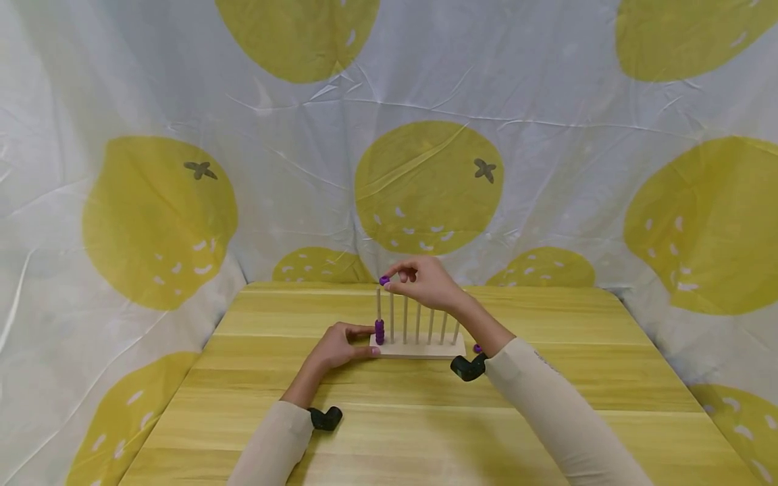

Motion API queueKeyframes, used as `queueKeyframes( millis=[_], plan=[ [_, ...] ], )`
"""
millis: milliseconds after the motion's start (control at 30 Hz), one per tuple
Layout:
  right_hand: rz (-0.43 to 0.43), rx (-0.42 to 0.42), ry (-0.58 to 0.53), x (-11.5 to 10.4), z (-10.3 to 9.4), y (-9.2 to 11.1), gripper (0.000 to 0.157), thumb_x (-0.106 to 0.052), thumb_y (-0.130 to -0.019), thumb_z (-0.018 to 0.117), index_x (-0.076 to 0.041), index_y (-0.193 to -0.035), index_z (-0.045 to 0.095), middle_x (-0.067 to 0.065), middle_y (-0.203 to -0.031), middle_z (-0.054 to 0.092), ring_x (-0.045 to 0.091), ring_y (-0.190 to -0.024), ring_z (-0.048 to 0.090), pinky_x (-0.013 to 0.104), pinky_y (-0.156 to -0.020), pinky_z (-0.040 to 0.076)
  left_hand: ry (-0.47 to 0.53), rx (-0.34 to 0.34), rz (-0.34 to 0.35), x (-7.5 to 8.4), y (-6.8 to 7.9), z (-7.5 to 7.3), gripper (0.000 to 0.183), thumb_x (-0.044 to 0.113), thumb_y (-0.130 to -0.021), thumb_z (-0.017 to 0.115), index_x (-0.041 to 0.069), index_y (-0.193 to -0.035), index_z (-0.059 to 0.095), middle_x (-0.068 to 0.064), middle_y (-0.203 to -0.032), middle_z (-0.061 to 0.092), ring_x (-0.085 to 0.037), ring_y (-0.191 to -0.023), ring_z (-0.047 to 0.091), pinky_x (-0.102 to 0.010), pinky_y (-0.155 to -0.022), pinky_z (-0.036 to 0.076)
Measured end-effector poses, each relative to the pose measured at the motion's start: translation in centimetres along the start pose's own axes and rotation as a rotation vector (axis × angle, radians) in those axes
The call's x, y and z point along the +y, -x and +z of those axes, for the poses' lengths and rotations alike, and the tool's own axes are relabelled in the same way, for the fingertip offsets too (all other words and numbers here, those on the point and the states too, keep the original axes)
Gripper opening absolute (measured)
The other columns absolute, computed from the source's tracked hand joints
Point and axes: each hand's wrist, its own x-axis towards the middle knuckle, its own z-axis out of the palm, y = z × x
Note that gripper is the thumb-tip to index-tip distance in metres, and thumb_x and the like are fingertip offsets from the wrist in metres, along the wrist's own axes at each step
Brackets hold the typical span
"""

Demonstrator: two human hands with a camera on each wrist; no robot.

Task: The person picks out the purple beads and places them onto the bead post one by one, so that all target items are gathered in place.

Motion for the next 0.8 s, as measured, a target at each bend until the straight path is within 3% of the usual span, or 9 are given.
queueKeyframes(
  millis=[300, 800],
  plan=[
    [0.001, -0.022, -0.031, -0.3, 0.7, -0.5, 0.013, -0.026, -0.093, 0.078, -0.017, -0.102, 0.08, 0.005, -0.081, 0.057, 0.016, -0.064, 0.04, 0.028, -0.06, 0.035, -0.002, -0.001, 0.013, -0.2, -0.1, 0.0, 0.051, 0.046, -0.08, 0.088, 0.027, -0.126, 0.076, -0.001, -0.131, 0.073, -0.03, -0.128, 0.063, -0.051, -0.109, 0.049],
    [-0.004, -0.022, 0.033, -0.2, 1.4, -0.6, 0.013, -0.022, -0.092, 0.08, -0.015, -0.103, 0.08, 0.005, -0.079, 0.058, 0.014, -0.063, 0.036, 0.026, -0.06, 0.032, -0.007, 0.002, -0.002, 0.0, -0.1, 0.1, 0.05, 0.044, -0.08, 0.088, 0.028, -0.126, 0.076, -0.004, -0.133, 0.071, -0.03, -0.13, 0.062, -0.052, -0.11, 0.048]
  ],
)
